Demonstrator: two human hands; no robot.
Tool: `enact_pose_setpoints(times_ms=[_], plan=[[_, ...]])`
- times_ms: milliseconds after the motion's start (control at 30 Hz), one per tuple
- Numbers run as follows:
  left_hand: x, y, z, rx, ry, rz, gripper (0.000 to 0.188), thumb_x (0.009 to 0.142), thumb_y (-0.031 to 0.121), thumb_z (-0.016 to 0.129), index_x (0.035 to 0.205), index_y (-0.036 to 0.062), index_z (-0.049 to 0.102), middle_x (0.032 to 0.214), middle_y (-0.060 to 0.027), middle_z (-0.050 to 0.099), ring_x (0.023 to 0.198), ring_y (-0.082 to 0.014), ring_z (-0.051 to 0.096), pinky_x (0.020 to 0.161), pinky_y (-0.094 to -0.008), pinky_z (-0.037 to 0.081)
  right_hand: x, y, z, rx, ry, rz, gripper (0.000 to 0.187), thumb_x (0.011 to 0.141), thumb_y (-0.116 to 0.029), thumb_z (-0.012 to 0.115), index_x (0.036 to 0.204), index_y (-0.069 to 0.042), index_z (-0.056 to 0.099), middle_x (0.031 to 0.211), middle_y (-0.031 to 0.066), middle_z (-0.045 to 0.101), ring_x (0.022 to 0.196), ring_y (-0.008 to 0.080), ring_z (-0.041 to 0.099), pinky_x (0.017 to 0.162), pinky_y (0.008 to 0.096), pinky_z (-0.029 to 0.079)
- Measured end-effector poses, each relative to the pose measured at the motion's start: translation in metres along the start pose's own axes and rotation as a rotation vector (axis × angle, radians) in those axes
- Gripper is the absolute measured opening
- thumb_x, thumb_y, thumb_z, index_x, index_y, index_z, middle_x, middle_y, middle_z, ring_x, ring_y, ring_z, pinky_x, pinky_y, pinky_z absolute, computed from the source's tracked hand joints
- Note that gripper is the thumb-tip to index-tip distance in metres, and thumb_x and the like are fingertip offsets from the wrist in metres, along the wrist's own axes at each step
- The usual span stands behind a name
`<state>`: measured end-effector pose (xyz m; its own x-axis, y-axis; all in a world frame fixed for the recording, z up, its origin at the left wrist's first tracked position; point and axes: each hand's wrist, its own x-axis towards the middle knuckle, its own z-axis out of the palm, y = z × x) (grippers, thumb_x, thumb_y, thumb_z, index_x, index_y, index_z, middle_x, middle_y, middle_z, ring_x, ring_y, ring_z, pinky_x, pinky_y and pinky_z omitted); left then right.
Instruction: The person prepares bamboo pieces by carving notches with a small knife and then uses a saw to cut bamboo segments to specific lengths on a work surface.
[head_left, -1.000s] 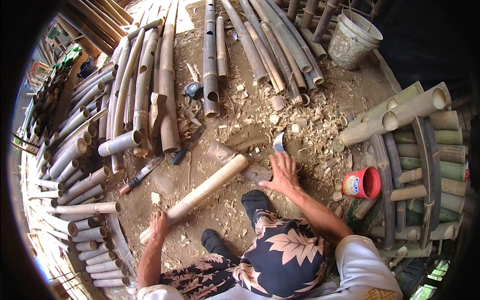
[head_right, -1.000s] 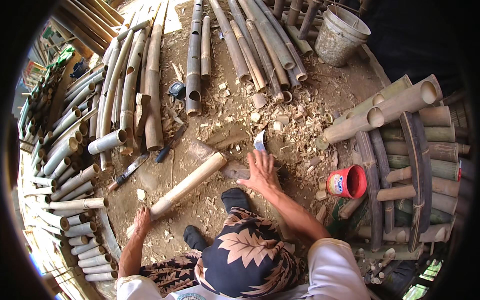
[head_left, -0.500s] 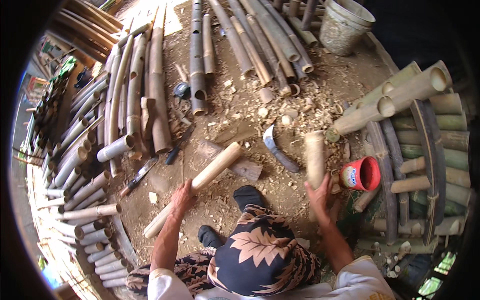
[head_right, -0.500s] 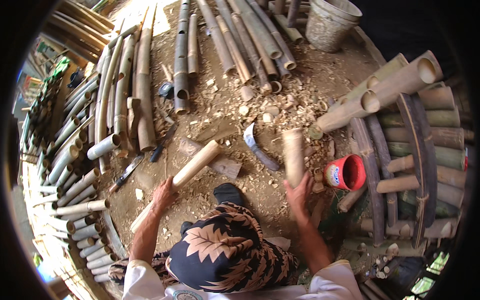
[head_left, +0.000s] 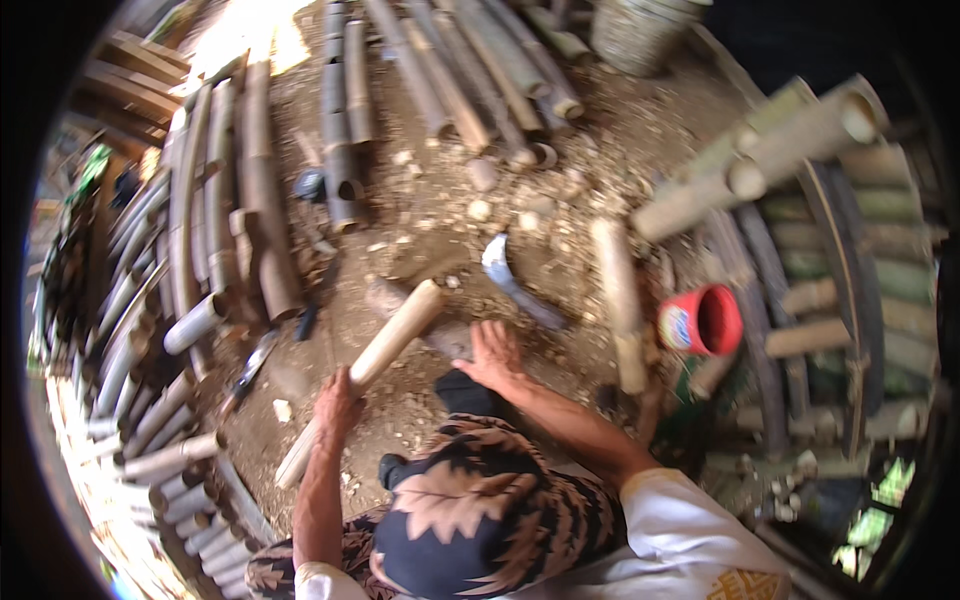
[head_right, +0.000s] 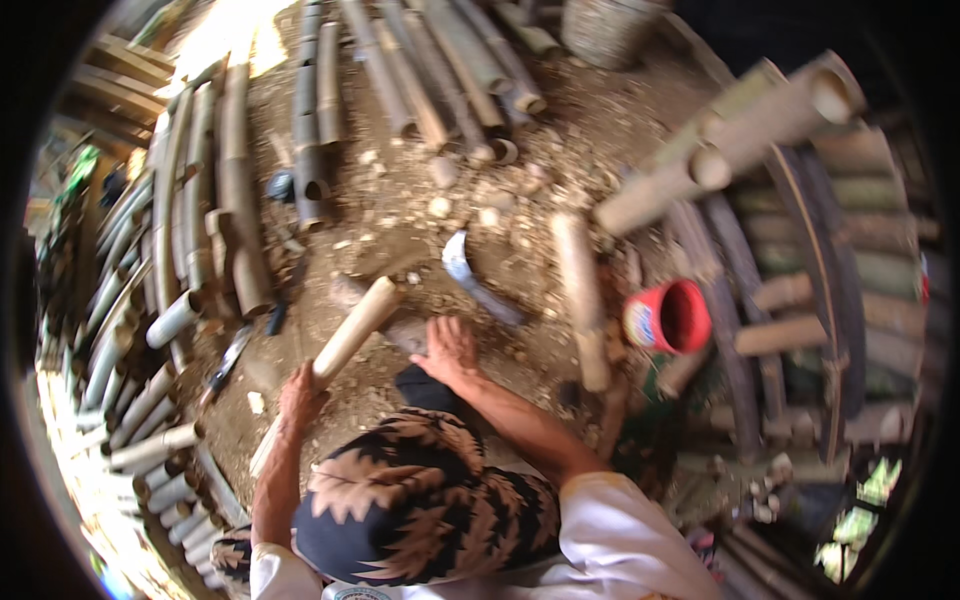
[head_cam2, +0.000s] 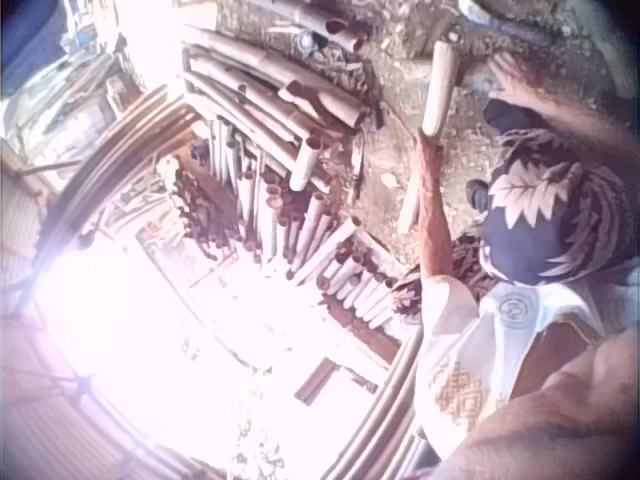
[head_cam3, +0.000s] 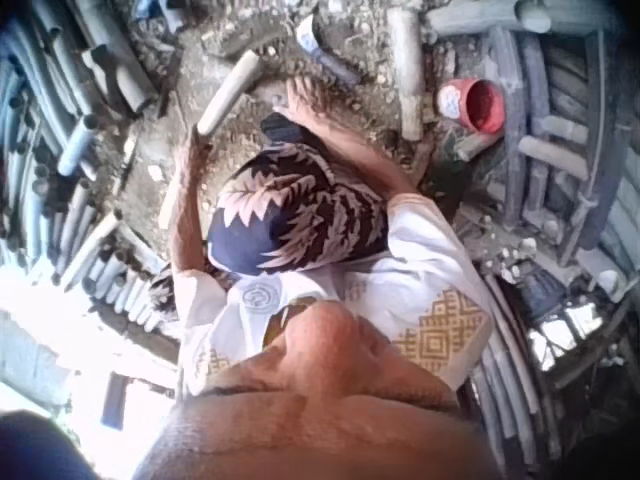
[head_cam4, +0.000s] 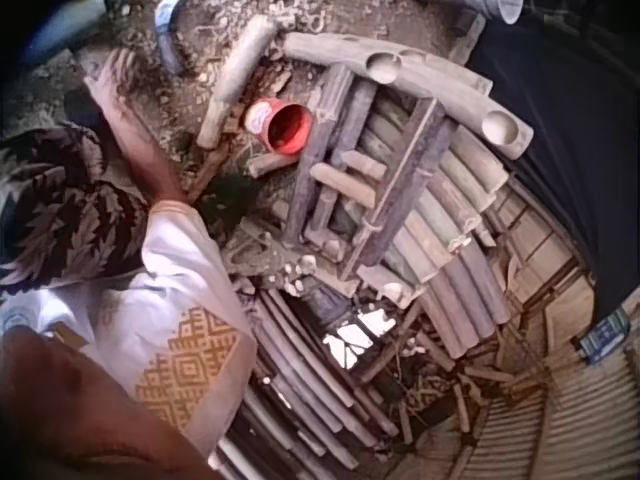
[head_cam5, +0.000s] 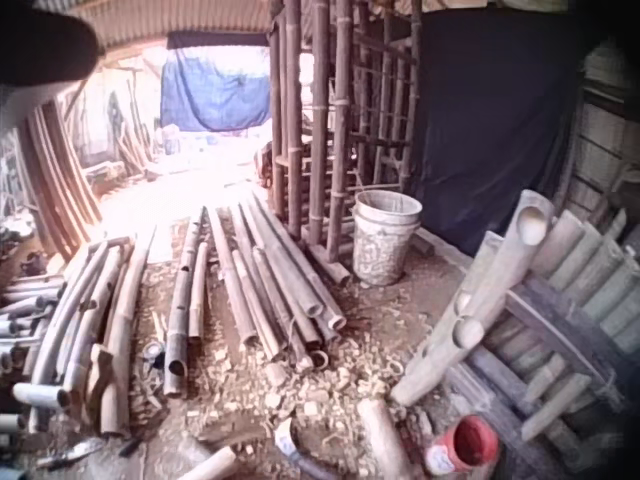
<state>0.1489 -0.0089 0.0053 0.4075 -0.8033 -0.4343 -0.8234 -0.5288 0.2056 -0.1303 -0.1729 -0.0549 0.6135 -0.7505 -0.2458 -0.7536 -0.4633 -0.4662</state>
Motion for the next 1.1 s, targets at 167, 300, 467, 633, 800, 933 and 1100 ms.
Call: enact_pose_setpoints(times_ms=[167,300,467,633,800,933,1100], plan=[[-0.017,0.033,-0.002,0.052,-0.183,0.076,0.065,0.072,0.022,0.079,0.127,0.0091,0.048,0.115,-0.0175,0.061,0.110,-0.0378,0.058,0.087,-0.0497,0.048,-0.098,0.040,-0.023,0.323,0.084,0.013,0.066,0.086,-0.047,0.066,0.129,0.000,0.052,0.128,0.0199,0.048,0.117,0.0360,0.050,0.100,0.0451,0.044],[-0.014,0.028,0.001,0.011,-0.119,-0.025,0.066,0.070,0.024,0.078,0.126,0.0057,0.048,0.116,-0.0198,0.060,0.108,-0.0390,0.058,0.084,-0.0505,0.050,-0.233,0.114,-0.057,0.250,0.570,0.351,0.041,0.086,-0.019,0.065,0.120,0.002,0.056,0.119,0.0194,0.055,0.111,0.0350,0.054,0.097,0.0441,0.044],[-0.003,0.033,0.021,0.002,-0.030,0.035,0.065,0.070,0.024,0.077,0.125,0.0047,0.048,0.116,-0.0208,0.060,0.108,-0.0394,0.058,0.084,-0.0505,0.050,-0.384,0.185,-0.034,-0.051,0.234,1.282,0.069,0.079,-0.025,0.072,0.134,0.001,0.041,0.133,0.0271,0.039,0.124,0.0471,0.041,0.103,0.0541,0.037],[0.006,0.027,0.038,-0.036,0.117,0.082,0.063,0.070,0.024,0.076,0.123,0.0037,0.049,0.116,-0.0217,0.059,0.108,-0.0398,0.058,0.085,-0.0505,0.050,-0.493,0.185,0.030,-0.090,0.059,1.285,0.078,0.072,-0.032,0.080,0.130,0.005,0.042,0.132,0.0260,0.043,0.124,0.0450,0.042,0.106,0.0521,0.035],[0.041,0.068,0.022,-0.096,0.069,0.234,0.062,0.072,0.023,0.073,0.124,0.0011,0.048,0.117,-0.0241,0.056,0.111,-0.0410,0.055,0.091,-0.0496,0.048,-0.515,0.204,0.049,-0.050,0.133,1.032,0.078,0.065,-0.034,0.083,0.123,0.005,0.049,0.126,0.0262,0.049,0.119,0.0432,0.047,0.104,0.0501,0.037],[0.062,0.054,0.060,0.023,0.156,0.289,0.069,0.078,0.036,0.076,0.132,0.0058,0.045,0.125,-0.0183,0.053,0.118,-0.0363,0.051,0.098,-0.0497,0.042,-0.520,0.176,0.027,-0.177,-0.007,0.752,0.065,0.067,-0.025,0.080,0.118,0.001,0.050,0.117,0.0240,0.053,0.116,0.0433,0.050,0.100,0.0514,0.039],[0.041,0.110,0.028,-0.046,0.177,0.179,0.071,0.076,0.037,0.077,0.133,0.0093,0.044,0.121,-0.0173,0.056,0.116,-0.0346,0.054,0.096,-0.0483,0.043,-0.506,0.075,-0.101,-0.167,0.330,0.776,0.046,0.066,-0.004,0.072,0.106,-0.001,0.048,0.095,0.0232,0.054,0.092,0.0481,0.055,0.079,0.0485,0.047]])
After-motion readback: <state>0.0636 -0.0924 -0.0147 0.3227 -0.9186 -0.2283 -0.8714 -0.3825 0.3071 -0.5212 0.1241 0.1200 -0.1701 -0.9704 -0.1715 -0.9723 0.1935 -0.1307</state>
